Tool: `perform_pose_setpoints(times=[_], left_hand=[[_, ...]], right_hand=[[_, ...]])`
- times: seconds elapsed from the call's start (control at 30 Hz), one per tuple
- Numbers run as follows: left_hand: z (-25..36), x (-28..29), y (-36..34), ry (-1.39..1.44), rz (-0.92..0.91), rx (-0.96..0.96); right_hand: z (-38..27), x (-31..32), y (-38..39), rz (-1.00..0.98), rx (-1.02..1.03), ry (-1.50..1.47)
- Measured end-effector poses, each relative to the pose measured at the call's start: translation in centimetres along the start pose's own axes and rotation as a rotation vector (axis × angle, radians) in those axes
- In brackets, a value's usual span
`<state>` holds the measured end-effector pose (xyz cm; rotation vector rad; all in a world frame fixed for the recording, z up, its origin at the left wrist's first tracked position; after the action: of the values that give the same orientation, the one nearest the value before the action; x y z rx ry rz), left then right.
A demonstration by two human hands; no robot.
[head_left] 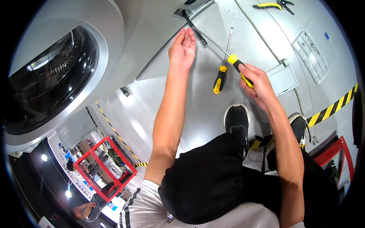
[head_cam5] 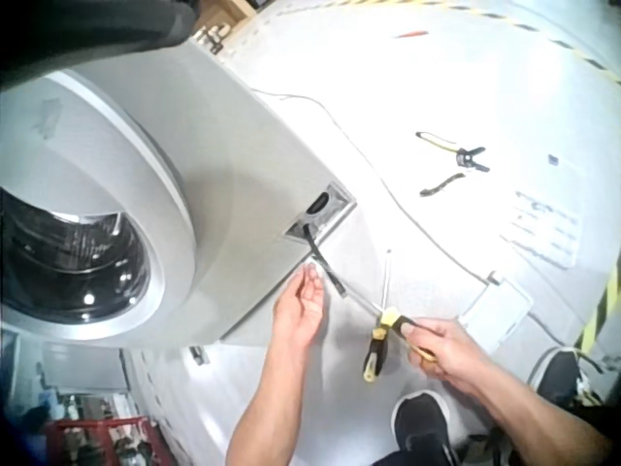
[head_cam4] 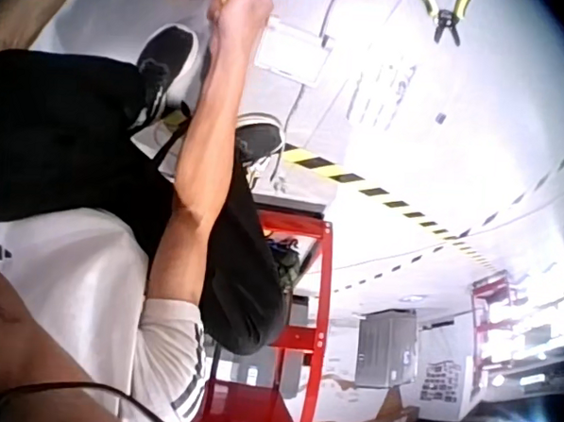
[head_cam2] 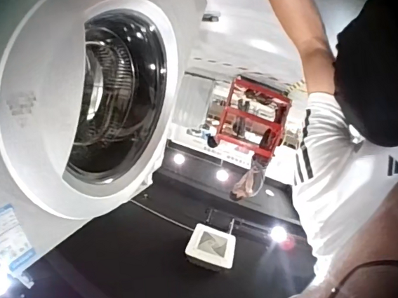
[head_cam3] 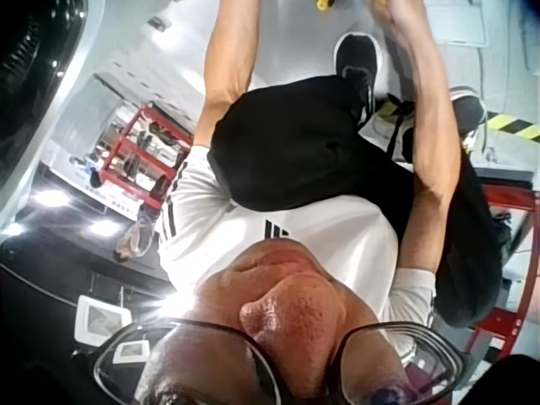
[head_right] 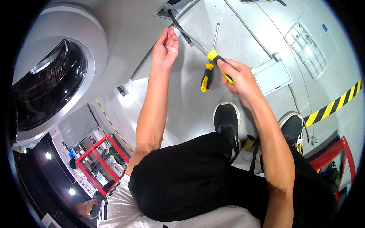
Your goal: The person unscrews a component from a washing machine with a screwdriver, detaches wires by hand, and then fits a plastic cover into the opening.
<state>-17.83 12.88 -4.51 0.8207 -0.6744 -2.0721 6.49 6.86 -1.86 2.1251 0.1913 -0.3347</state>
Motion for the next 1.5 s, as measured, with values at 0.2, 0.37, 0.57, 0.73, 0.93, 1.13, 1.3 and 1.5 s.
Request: perform_pose_setpoints(times=[0.2,0.37,0.57,0.73,0.93,1.13,1.3,1.5], left_hand=[[0.1,-0.7,0.5,-0.045,0.004,-0.032],[-0.7,-1.0,0.6,0.081,0.023,0.039],[-0.9,-1.1,0.0,0.205,0.043,0.097],[-1.1,-0.9,-0.4,0.198,0.025,0.105],[-1.2,0.0,-0.8,0.113,0.077,0.105],[0.0,0.9,-1.2,0.074,0.072,0.116],[0.8,2.0,-1.0,0.098,0.077,0.138],[1.2,1.9,0.2,0.106,0.111,0.102]], right_hand=[[1.2,0.2,1.1,-0.007,0.023,0.132],[1.3,0.2,1.3,0.032,0.096,0.163],[0.4,0.1,0.9,0.056,0.221,0.2],[1.2,0.5,-0.1,0.087,0.249,0.219],[-0.1,0.9,-0.6,0.23,0.605,0.404],[-0.4,0.8,-0.9,0.301,0.734,0.605],[-1.3,0.9,-1.2,0.226,0.636,0.644],[-0.8,0.8,-1.6,0.176,0.569,0.486]])
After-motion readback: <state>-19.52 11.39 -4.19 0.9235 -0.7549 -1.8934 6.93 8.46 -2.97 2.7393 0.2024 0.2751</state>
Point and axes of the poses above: each hand's wrist, its own y-axis away from the middle knuckle, its own x-axis out of the back of the hand, z = x × y, the point moved 6 cm from there along -y, towards the middle knuckle, and after that the axes turned 12 degrees about z, right-handed, at the moved point
